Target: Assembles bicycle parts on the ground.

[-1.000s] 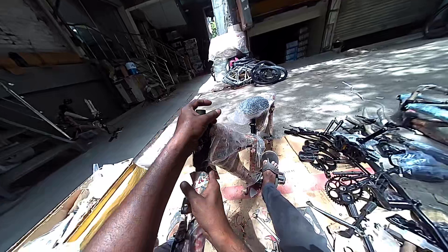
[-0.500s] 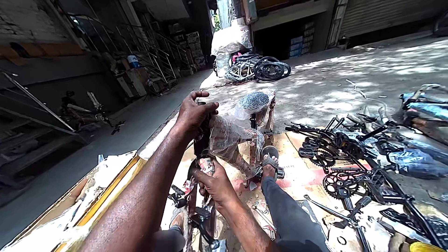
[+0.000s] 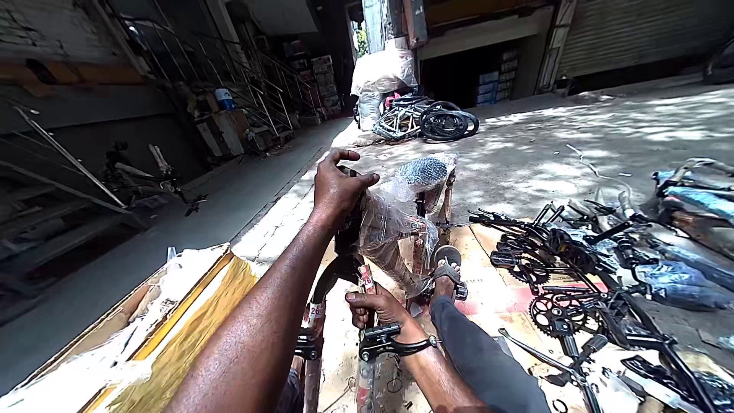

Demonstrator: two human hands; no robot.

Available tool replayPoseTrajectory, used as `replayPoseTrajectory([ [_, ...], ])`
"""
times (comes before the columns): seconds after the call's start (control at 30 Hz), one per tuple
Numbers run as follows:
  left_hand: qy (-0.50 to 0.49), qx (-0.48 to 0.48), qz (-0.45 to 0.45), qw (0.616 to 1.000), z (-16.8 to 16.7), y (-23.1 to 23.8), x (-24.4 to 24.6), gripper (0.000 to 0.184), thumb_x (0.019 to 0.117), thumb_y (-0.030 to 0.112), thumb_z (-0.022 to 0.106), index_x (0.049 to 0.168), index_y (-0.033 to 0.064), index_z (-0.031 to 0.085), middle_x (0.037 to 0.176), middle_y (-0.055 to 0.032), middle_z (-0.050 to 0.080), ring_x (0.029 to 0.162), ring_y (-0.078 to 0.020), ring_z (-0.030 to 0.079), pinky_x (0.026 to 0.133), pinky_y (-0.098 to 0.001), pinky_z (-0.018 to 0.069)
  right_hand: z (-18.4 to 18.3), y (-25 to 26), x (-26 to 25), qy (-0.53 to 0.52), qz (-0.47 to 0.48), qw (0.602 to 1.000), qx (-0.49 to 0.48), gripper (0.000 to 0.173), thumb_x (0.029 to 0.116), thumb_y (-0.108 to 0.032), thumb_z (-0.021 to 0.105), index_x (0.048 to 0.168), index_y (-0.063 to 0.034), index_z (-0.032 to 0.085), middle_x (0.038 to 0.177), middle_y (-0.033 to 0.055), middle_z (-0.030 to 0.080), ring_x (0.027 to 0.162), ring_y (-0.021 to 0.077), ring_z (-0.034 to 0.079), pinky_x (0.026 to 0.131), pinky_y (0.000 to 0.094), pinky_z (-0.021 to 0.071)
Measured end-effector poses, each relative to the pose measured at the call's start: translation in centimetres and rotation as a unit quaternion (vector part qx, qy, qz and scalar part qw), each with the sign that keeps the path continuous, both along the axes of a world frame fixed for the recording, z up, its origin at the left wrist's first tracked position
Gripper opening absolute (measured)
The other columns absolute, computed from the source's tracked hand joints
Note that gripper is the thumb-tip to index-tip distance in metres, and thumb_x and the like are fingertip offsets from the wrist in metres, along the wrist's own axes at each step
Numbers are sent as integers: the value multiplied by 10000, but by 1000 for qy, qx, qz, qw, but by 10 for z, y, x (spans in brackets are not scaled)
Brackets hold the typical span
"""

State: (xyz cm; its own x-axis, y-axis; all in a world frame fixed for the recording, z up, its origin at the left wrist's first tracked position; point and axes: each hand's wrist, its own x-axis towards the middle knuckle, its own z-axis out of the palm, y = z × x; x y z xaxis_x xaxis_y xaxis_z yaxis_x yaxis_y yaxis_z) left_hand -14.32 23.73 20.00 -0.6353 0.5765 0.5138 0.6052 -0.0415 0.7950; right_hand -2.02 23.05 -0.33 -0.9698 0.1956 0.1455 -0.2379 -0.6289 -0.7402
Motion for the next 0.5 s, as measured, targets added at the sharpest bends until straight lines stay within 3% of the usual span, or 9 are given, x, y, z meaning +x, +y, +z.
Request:
replayPoseTrajectory([
  [0.03,-2,0,-6,1000,1,1,0,578,701,101,900,1211,106,629,808,-97,686,639,-202,661,631,-404,584,5,-5,3,-16,-22,1000,5,147,893,-113,697,797,-86,590,556,-26,498,456,65,501,497,229,491],
  [0.13,-11,-5,-13,1000,2,2,-1,549,706,100,898,1194,105,647,861,-127,697,676,-224,683,666,-424,596,27,-36,13,-94,-154,983,39,196,922,-117,741,996,-26,584,615,33,524,485,95,526,490,234,500],
  [0.23,-11,-18,-2,1000,-1,2,5,489,724,139,901,1153,110,667,877,-130,723,699,-233,708,678,-437,604,36,-60,14,-112,-235,964,59,257,903,-128,780,1056,10,626,664,98,604,524,141,576,517,268,521],
  [0.33,24,-56,89,994,1,-1,17,418,729,270,898,1078,137,710,870,-96,695,740,-252,657,678,-494,535,34,-66,11,-120,-277,950,78,304,891,-175,806,1080,-2,643,727,124,636,560,176,596,533,310,533],
  [0.43,31,-90,126,987,3,-4,29,513,735,430,893,1104,132,697,891,-98,675,791,-276,632,713,-531,506,36,-76,7,-139,-326,928,111,335,868,-249,833,1080,-48,669,753,102,682,601,192,650,564,364,567],
  [0.5,6,-91,90,992,5,1,30,433,793,323,855,1142,128,686,907,-91,707,768,-247,677,719,-496,554,39,-82,6,-145,-338,921,128,371,884,-287,817,1132,-78,637,751,83,673,583,187,644,545,378,567],
])
